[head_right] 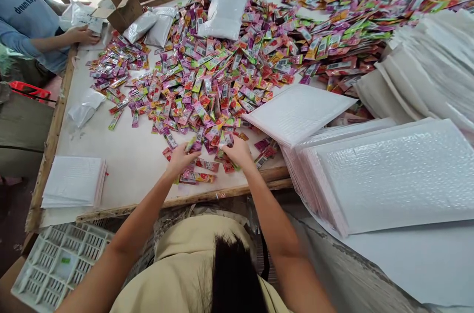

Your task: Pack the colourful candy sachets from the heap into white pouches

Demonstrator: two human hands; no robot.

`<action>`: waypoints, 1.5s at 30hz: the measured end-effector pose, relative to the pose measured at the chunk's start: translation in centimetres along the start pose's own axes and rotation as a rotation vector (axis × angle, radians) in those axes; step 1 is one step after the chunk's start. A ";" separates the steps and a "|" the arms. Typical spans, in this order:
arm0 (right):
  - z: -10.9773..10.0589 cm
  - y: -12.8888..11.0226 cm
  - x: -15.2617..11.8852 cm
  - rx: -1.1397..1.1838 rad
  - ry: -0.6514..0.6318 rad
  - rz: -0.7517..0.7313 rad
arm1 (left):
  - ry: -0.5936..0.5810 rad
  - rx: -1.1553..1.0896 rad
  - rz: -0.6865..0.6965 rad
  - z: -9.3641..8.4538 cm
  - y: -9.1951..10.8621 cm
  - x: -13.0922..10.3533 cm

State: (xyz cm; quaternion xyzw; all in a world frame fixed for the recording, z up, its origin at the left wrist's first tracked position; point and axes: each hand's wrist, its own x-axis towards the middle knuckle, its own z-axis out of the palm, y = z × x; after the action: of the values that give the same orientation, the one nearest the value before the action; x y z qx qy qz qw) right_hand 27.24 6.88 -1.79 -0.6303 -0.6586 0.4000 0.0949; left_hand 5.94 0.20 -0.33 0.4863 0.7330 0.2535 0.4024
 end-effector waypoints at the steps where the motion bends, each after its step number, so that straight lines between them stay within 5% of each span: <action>1: -0.2 0.9 -0.5 0.102 0.018 0.000 | 0.022 -0.148 -0.033 -1.0 -0.7 -0.4; 7: -0.8 1.2 -1.0 0.649 0.112 -0.099 | 0.295 -0.740 -0.138 -5.4 -1.0 0.7; 11: -0.9 -0.2 -0.3 0.750 0.022 -0.175 | 0.255 -0.859 -0.122 -5.5 -0.1 1.8; 16: -2.4 2.1 -1.8 0.917 0.076 0.028 | 0.194 -0.766 -0.190 -5.0 -1.5 0.7; 20: -3.3 3.2 -1.9 0.530 0.155 -0.119 | 0.235 -0.477 -0.145 -4.1 -1.3 1.2; 24: -2.6 1.3 0.6 -0.044 0.151 -0.403 | 0.182 -0.080 -0.058 -1.2 1.2 3.8; 26: -2.4 0.4 1.5 -0.138 0.121 -0.450 | 0.133 0.018 -0.054 -0.2 2.0 4.6; 29: -3.1 0.6 1.6 0.091 0.152 -0.472 | 0.155 -0.047 -0.019 -0.8 1.9 4.4; 32: -4.3 1.3 0.7 0.465 0.277 -0.407 | 0.195 -0.339 0.056 -3.3 1.1 2.9; 36: -4.9 0.7 0.5 0.733 0.236 -0.253 | 0.050 -0.621 0.038 -5.9 1.4 0.9; 40: -4.4 -1.2 2.6 0.342 0.121 -0.363 | -0.046 -0.519 0.069 -5.2 2.3 -0.4; 45: -2.6 -3.4 5.2 -0.441 -0.069 -0.500 | -0.306 0.299 0.256 -1.3 1.7 -0.7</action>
State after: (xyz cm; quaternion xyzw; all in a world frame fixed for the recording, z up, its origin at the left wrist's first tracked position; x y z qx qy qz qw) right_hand 25.34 13.04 0.09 -0.4407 -0.8663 0.2334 0.0291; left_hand 5.87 0.22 1.94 0.6622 0.6252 0.1145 0.3968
